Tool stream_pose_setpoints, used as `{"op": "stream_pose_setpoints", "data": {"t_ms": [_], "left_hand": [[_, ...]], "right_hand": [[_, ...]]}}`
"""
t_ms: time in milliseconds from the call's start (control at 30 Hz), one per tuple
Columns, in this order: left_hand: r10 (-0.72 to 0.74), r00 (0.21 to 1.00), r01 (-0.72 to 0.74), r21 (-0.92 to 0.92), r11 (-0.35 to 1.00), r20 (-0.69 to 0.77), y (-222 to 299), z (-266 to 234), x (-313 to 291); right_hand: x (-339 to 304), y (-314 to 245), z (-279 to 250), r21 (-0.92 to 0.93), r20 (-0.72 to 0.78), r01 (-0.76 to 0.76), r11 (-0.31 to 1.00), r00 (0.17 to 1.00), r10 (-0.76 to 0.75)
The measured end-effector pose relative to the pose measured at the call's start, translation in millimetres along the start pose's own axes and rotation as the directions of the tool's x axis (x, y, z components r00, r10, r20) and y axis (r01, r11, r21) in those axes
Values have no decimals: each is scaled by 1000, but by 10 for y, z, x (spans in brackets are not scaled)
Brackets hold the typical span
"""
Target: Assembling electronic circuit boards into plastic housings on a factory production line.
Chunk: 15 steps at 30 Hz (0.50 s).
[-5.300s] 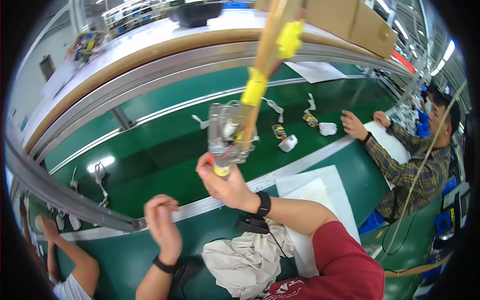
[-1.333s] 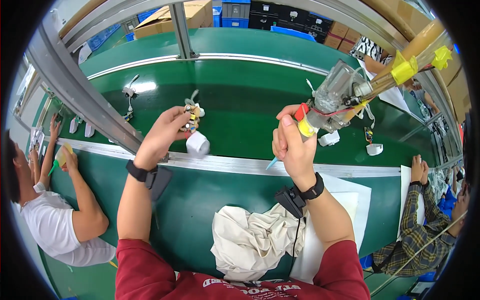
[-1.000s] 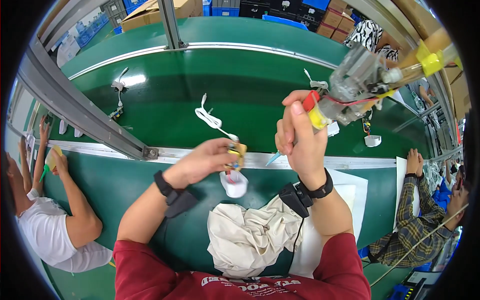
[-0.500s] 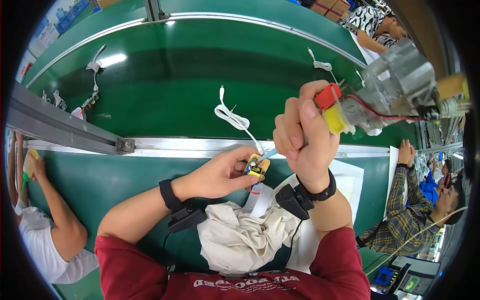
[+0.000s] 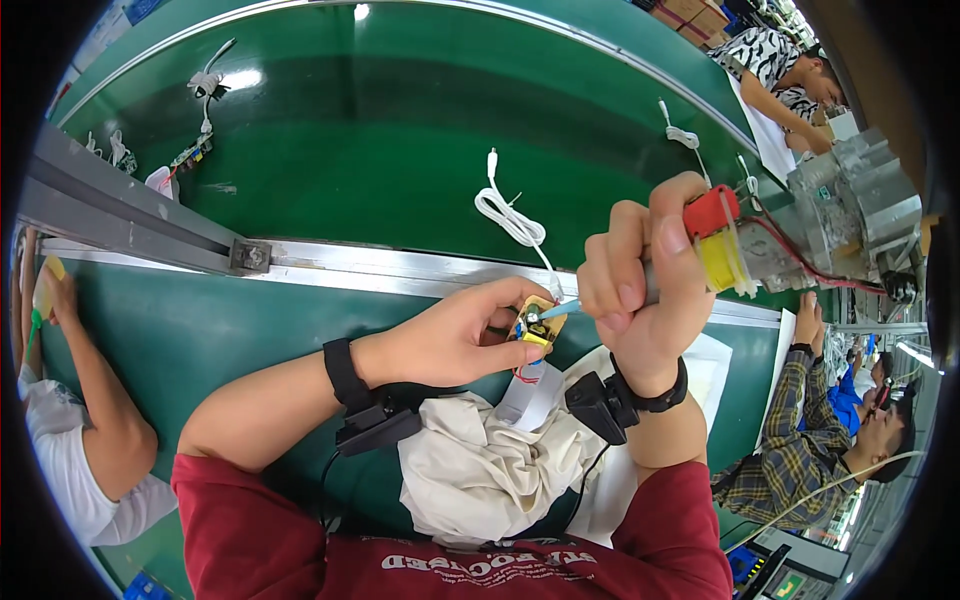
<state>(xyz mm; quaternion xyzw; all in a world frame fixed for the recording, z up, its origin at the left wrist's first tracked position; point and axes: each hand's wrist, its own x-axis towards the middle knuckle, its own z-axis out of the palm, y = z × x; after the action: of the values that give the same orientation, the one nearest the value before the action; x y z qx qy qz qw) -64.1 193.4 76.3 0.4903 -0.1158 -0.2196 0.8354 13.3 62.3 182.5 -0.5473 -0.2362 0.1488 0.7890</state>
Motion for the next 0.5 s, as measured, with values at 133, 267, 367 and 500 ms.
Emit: {"op": "stream_pose_setpoints", "data": {"t_ms": [133,267,367,500], "left_hand": [[-4,1000,4,21,1000,11,18,-10,-21],[-14,1000,14,35,999,9,22,-20,-35],[-20,1000,20,43,999,4,26,-23,-36],[-30,1000,30,48,998,-3,33,12,-14]], "right_hand": [[9,-11,31,-16,-6,23,1000,1000,-23],[-1,-18,48,93,-48,32,995,998,-27],[-4,-6,54,115,-53,16,993,999,-10],[1,-32,10,122,-63,23,992,998,-15]]}}
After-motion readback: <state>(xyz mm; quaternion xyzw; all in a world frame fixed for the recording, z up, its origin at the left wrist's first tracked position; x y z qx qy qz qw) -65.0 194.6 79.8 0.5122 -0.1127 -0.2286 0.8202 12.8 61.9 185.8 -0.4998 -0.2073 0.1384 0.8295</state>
